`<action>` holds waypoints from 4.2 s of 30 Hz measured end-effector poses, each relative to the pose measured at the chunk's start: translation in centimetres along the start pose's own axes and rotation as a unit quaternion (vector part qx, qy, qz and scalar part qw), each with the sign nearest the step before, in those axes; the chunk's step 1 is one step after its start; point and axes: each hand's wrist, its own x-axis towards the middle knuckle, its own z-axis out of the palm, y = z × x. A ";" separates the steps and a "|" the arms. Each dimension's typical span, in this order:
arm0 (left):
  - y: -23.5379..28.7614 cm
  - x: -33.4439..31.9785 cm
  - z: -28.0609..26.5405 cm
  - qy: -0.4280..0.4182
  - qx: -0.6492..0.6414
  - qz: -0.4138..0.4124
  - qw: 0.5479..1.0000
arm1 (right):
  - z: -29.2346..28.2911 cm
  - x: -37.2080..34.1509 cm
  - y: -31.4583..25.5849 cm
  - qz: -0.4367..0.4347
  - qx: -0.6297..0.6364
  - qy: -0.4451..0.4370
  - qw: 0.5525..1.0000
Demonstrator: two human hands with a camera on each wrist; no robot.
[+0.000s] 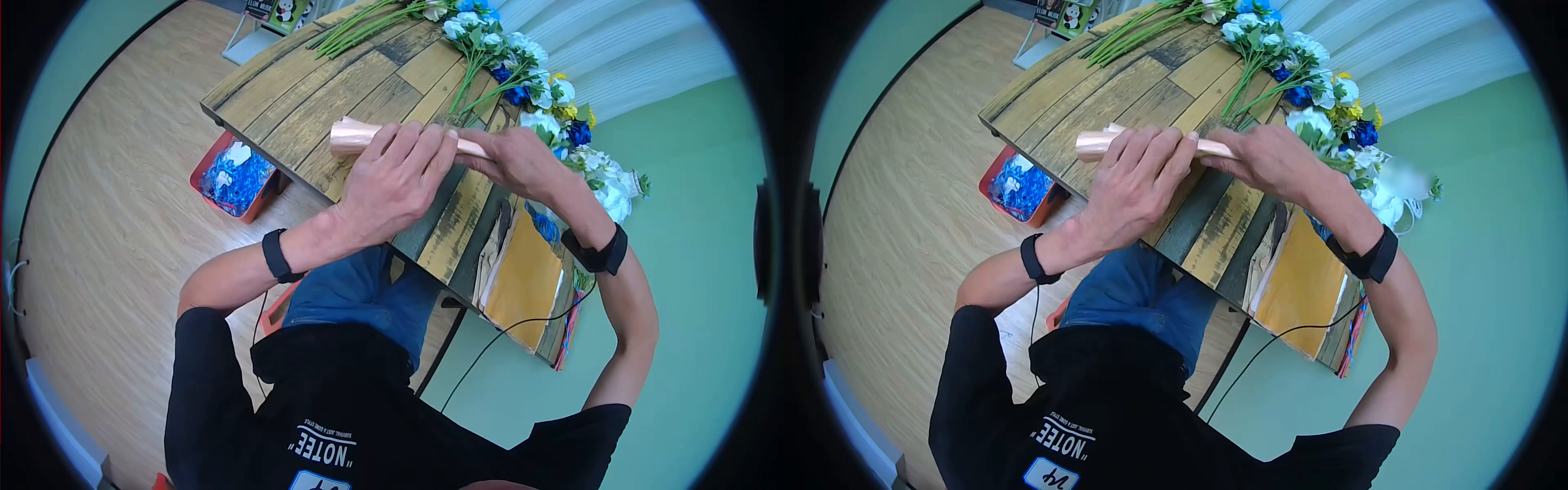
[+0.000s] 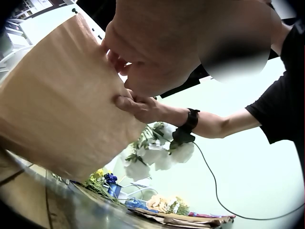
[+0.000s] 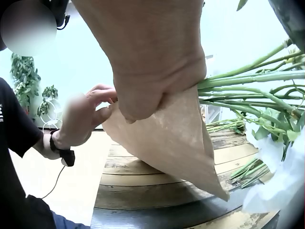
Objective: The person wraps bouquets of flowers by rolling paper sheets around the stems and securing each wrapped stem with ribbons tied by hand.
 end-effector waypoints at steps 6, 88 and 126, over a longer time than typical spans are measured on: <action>-1.3 0.9 0.8 -0.020 0.014 0.093 0.995 | -1.8 -1.3 -1.5 0.109 0.133 -0.151 0.973; -0.1 8.1 5.5 -0.402 -0.302 -0.183 0.845 | -4.0 -8.3 7.3 -0.210 0.200 0.339 0.895; 5.1 2.5 6.5 -0.204 -0.653 -0.488 0.542 | 7.6 -11.9 5.5 0.279 0.442 0.220 0.823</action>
